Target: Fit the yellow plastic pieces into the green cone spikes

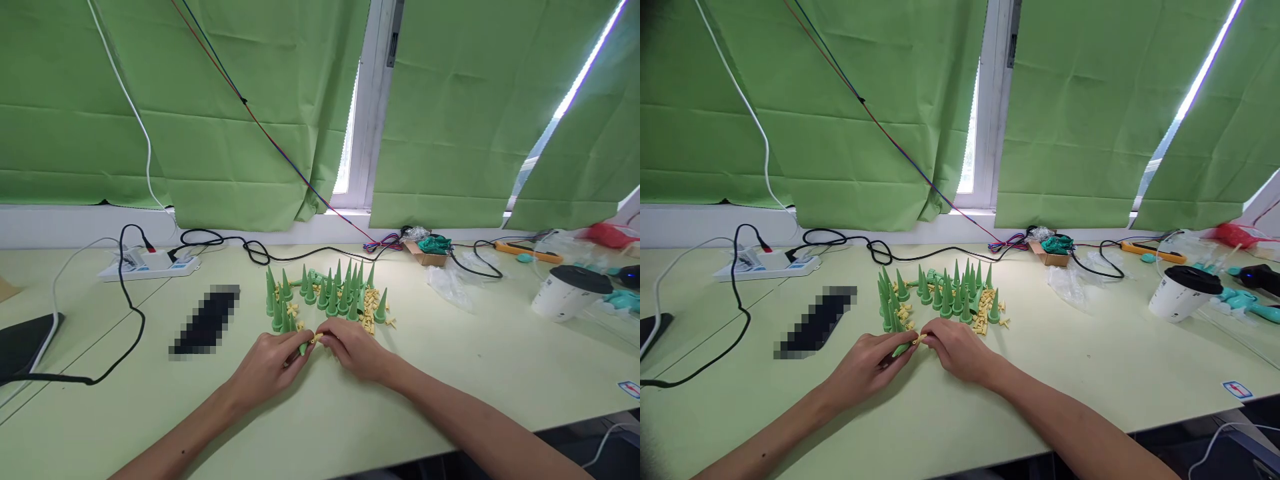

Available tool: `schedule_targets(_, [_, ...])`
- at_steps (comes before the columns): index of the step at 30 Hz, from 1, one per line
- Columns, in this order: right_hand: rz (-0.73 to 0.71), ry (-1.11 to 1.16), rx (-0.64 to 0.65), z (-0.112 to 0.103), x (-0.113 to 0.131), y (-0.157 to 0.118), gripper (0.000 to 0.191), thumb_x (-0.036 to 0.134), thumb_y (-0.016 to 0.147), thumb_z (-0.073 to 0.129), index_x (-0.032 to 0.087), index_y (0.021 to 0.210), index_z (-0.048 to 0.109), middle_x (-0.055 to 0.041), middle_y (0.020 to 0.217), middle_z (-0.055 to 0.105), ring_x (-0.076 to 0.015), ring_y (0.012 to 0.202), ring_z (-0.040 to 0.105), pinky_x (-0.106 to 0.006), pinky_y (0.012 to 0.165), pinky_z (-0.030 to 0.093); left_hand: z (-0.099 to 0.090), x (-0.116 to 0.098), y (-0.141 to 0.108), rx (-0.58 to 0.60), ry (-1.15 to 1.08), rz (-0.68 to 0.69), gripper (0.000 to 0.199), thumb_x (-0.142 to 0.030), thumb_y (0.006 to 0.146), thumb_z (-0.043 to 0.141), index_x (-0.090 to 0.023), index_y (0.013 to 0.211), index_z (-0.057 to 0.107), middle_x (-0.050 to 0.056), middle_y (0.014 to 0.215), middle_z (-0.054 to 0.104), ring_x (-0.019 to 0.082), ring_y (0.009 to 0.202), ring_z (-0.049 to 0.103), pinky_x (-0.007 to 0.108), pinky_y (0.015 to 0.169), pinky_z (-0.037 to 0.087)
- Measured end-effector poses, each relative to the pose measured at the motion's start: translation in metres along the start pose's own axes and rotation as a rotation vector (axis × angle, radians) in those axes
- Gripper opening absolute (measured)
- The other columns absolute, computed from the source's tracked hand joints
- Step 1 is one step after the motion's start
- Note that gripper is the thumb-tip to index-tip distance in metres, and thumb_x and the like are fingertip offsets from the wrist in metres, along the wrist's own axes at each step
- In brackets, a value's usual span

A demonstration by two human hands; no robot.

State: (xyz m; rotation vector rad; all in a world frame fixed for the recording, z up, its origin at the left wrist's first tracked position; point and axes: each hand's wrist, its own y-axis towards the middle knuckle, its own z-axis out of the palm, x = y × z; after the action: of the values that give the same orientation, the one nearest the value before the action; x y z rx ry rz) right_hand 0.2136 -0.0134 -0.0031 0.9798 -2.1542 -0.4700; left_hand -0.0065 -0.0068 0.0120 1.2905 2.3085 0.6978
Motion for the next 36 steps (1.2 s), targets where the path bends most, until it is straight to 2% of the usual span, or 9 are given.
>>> schedule_targets(7, [0.042,-0.056,0.046,-0.0007,0.0007,0.0001,0.027,0.027,0.106,0.033,0.02,0.096,0.057,-0.0045,0.085,0.064,-0.0163,0.073,0.058,-0.027,0.067,0.043,-0.0004,-0.0033,0.0014,-0.006,-0.023,-0.001,0.018,-0.019,0.098,0.049,-0.017,0.109,0.063,-0.001,0.075,0.073,0.01,0.046,0.057,0.024,0.052,0.04])
schedule_targets(13, [0.076,-0.106,0.077,-0.001,0.0008,0.0001,0.036,0.03,0.107,0.03,0.019,0.084,0.056,-0.0016,0.072,0.059,-0.0146,0.061,0.05,-0.026,0.059,0.037,-0.0006,-0.0033,0.0018,0.009,-0.053,0.016,0.024,-0.016,0.096,0.05,-0.018,0.116,0.063,-0.002,0.07,0.07,0.009,0.045,0.053,0.023,0.05,0.038])
schedule_targets(20, [0.087,-0.031,0.047,0.0,0.0053,-0.0012,0.023,0.028,0.106,0.037,0.02,0.11,0.058,-0.0063,0.099,0.068,-0.018,0.085,0.062,-0.029,0.075,0.046,0.0004,-0.0009,0.0022,-0.023,-0.081,-0.039,0.026,-0.015,0.095,0.051,-0.018,0.117,0.065,0.0,0.078,0.074,0.009,0.047,0.057,0.021,0.051,0.042])
schedule_targets(22, [0.102,-0.014,0.034,0.0001,0.0056,-0.0017,0.021,0.028,0.106,0.038,0.02,0.114,0.056,-0.0063,0.101,0.068,-0.0185,0.087,0.062,-0.03,0.077,0.048,0.0001,-0.0014,0.0025,-0.027,-0.077,-0.053,0.026,-0.015,0.095,0.052,-0.019,0.116,0.066,-0.001,0.076,0.074,0.009,0.047,0.058,0.022,0.052,0.043])
schedule_targets(36, [0.09,-0.013,0.047,0.0,0.0035,-0.0017,0.018,0.023,0.105,0.039,0.02,0.104,0.057,-0.0058,0.096,0.066,-0.0178,0.084,0.061,-0.03,0.075,0.047,0.0037,-0.0005,0.0003,0.001,-0.059,-0.052,0.024,-0.015,0.095,0.05,-0.019,0.112,0.066,0.001,0.079,0.075,0.01,0.048,0.06,0.023,0.052,0.043])
